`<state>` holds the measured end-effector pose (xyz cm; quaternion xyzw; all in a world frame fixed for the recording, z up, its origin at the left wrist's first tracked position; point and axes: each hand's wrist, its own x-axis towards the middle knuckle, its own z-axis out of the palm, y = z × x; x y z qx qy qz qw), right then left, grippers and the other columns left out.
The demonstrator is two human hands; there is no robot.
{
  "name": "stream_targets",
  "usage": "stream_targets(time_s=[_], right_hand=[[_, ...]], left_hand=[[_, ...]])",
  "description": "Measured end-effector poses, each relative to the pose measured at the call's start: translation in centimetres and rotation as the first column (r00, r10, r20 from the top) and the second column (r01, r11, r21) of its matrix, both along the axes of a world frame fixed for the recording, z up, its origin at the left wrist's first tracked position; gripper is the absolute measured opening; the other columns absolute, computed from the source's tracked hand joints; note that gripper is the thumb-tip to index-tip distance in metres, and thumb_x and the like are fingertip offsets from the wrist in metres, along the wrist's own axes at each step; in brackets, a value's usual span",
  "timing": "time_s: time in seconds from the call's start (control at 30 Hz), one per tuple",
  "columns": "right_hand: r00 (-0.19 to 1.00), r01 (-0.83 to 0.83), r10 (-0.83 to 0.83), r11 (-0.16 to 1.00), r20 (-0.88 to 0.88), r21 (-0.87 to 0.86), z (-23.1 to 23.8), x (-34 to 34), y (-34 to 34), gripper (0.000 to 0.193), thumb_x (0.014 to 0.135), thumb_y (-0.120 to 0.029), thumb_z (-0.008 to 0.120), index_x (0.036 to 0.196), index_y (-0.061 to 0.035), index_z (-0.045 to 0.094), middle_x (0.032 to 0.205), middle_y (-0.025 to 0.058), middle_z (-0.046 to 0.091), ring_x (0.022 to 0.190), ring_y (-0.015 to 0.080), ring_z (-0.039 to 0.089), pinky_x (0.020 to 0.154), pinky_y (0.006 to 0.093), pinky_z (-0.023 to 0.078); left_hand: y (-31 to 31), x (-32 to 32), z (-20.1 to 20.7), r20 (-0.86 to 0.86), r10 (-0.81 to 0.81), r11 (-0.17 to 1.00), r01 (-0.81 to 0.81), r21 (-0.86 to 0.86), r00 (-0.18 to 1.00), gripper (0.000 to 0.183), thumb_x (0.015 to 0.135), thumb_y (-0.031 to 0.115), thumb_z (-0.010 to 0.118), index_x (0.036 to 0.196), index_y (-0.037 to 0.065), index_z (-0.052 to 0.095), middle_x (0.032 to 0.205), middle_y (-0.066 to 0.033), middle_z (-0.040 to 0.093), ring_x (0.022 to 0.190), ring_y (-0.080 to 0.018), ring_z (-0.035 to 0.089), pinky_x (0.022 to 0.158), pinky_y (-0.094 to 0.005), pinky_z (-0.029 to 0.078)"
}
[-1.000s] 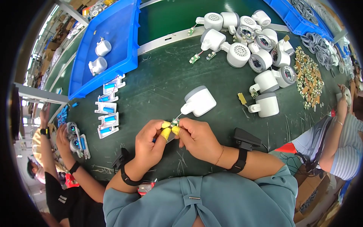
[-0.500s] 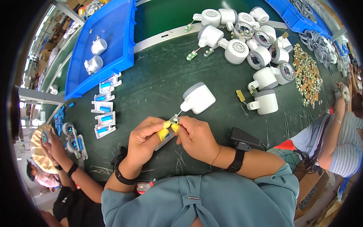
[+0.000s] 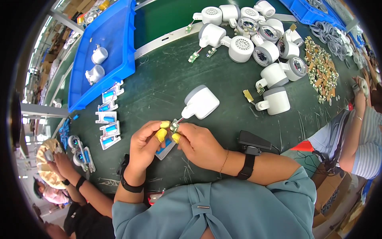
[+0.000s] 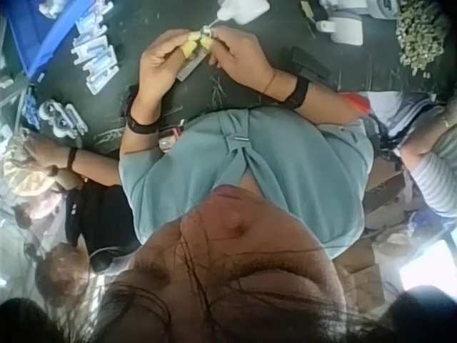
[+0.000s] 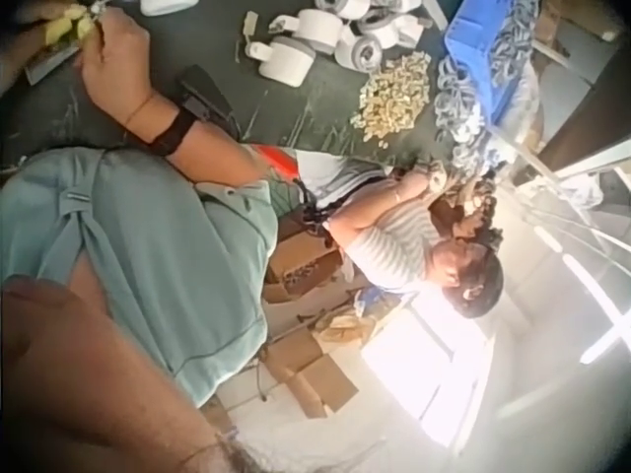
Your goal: Assembling electronic sensor components by connecting internal wires and fitting them into plastic housings at a factory workbench.
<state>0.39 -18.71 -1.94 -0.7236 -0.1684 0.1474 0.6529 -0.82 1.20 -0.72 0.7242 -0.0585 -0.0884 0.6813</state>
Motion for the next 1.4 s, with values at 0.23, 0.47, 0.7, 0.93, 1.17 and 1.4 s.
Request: stream_targets(time_s=[0.23,0.47,0.7,0.93,1.17,1.4], right_hand=[[0.964,0.018,0.001,0.997,0.264,-0.071,-0.6,-0.2,0.0,0.012,0.087,0.003,0.055,0.099,0.0019,0.054,0.085,0.0125,0.062,0.069,0.0216,0.068,0.058,0.0308,0.053],[0.815,0.253,-0.041,0.923,0.579,-0.290,2.9,0.0,-2.4,0.036,0.075,-0.004,0.069,0.107,0.0019,0.055,0.098,0.0166,0.060,0.086,0.0309,0.062,0.072,0.0395,0.049],[0.851,0.376,-0.162,0.852,0.500,-0.365,1.8,2.7,-2.8,0.071,0.072,-0.010,0.074,0.133,0.0064,0.041,0.127,0.0244,0.048,0.115,0.0415,0.050,0.098,0.0433,0.042],[0.861,0.298,-0.205,0.945,0.466,-0.135,0.5,2.7,-2.7,0.080,0.068,0.004,0.072,0.140,0.0018,0.037,0.130,0.0198,0.045,0.119,0.0351,0.048,0.101,0.0386,0.041],[0.845,0.289,-0.196,0.950,0.498,-0.116,0.9,2.5,-2.4,0.085,0.069,0.004,0.073,0.144,-0.0018,0.034,0.133,0.0173,0.041,0.119,0.0324,0.046,0.097,0.0360,0.043],[0.850,0.289,-0.196,0.949,0.490,-0.122,0.8,2.6,-2.2,0.083,0.070,0.001,0.074,0.143,-0.0012,0.035,0.132,0.0174,0.042,0.117,0.0315,0.048,0.096,0.0347,0.043]], left_hand=[[-1.3,0.1,-0.3,0.366,-0.038,0.945,-0.085,0.315,0.930,0.033,0.082,-0.005,0.070,0.114,-0.002,0.062,0.105,-0.0124,0.066,0.068,-0.0099,0.061,0.056,-0.0222,0.050],[-0.7,0.2,0.9,0.415,-0.033,0.871,-0.178,0.457,0.909,0.030,0.078,-0.005,0.071,0.108,-0.002,0.066,0.097,-0.0104,0.067,0.066,-0.0103,0.062,0.057,-0.0223,0.051],[-1.1,0.2,1.3,0.395,-0.031,0.861,-0.176,0.477,0.918,0.027,0.076,-0.007,0.070,0.102,-0.001,0.068,0.091,-0.0087,0.066,0.067,-0.0113,0.059,0.058,-0.0236,0.049],[-0.8,-0.2,1.2,0.471,-0.140,0.850,-0.138,0.509,0.871,0.031,0.076,-0.004,0.070,0.107,0.001,0.068,0.098,-0.0113,0.067,0.072,-0.0206,0.066,0.062,-0.0294,0.054],[-0.8,-0.2,1.3,0.479,-0.103,0.877,-0.148,0.458,0.872,0.029,0.078,-0.004,0.071,0.106,-0.001,0.068,0.098,-0.0118,0.067,0.071,-0.0186,0.066,0.061,-0.0283,0.054],[-0.5,-0.4,1.3,0.407,-0.063,0.898,-0.126,0.421,0.911,0.032,0.078,-0.007,0.071,0.109,0.000,0.066,0.096,-0.0102,0.066,0.070,-0.0107,0.060,0.059,-0.0222,0.049]])
